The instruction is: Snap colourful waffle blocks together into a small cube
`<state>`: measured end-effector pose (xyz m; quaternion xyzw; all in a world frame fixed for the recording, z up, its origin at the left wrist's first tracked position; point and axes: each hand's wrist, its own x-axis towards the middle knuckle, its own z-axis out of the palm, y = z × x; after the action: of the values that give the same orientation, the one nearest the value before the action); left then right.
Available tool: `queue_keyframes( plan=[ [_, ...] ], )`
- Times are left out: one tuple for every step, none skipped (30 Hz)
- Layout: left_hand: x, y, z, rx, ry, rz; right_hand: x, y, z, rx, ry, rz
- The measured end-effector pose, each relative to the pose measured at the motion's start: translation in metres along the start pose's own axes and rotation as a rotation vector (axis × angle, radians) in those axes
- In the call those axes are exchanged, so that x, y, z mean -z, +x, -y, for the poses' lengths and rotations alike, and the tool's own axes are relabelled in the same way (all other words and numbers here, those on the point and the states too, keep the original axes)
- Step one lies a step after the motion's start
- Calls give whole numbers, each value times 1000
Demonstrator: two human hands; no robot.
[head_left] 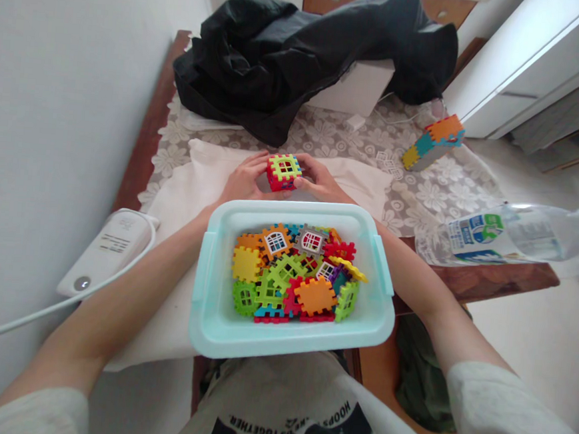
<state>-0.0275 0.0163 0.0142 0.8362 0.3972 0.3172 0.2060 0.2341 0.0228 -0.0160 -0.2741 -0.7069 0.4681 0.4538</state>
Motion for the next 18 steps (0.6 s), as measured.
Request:
queue_keyframes(
  plan=[
    [1, 0, 0, -4, 0, 8, 0, 0, 0, 3, 13, 2],
    [1, 0, -1, -5, 1, 18, 0, 0, -1, 6, 24, 3],
    [1, 0, -2, -4, 2, 28, -1, 0, -1, 8, 28, 4],
    [1, -1, -2, -3, 2, 36, -1, 1, -1, 10, 25, 5],
    [1, -1, -3, -2, 1, 39, -1, 1, -1, 11, 15, 6],
    [1, -1, -3, -4, 1, 38, -1, 1, 0, 13, 0, 6],
    [0, -1, -3, -7, 1, 33, -2, 1, 1, 15, -17, 6],
    [-1, -2, -3, -10, 4, 26, -2, 1, 3, 17, -31, 8],
    [-2, -2, -3, -11, 9, 17, -2, 1, 4, 16, -41, 8],
    [-3, -2, -2, -11, 15, 8, -2, 0, 6, 14, -49, 7],
    [-4, -1, -2, -9, 20, -5, -2, 0, 8, 11, -56, 6],
    [-4, -1, -2, -7, 22, -24, -2, 0, 9, 7, -62, 8],
    [-5, -2, -2, -7, 22, -49, -2, -1, 10, 2, -70, 11],
    [-5, -2, -3, -9, 20, -76, -1, -1, 11, -3, -80, 13],
    [-4, -2, -3, -11, 16, -105, -1, -1, 11, -9, -91, 13],
    [-4, -2, -4, -11, 10, -129, 0, -1, 10, -17, -100, 13],
    [-3, -3, -5, -10, 2, -147, 1, -1, 9, -25, -104, 15],
    [-2, -3, -6, -10, -8, -158, 1, -1, 8, -28, -102, 15]
  ],
)
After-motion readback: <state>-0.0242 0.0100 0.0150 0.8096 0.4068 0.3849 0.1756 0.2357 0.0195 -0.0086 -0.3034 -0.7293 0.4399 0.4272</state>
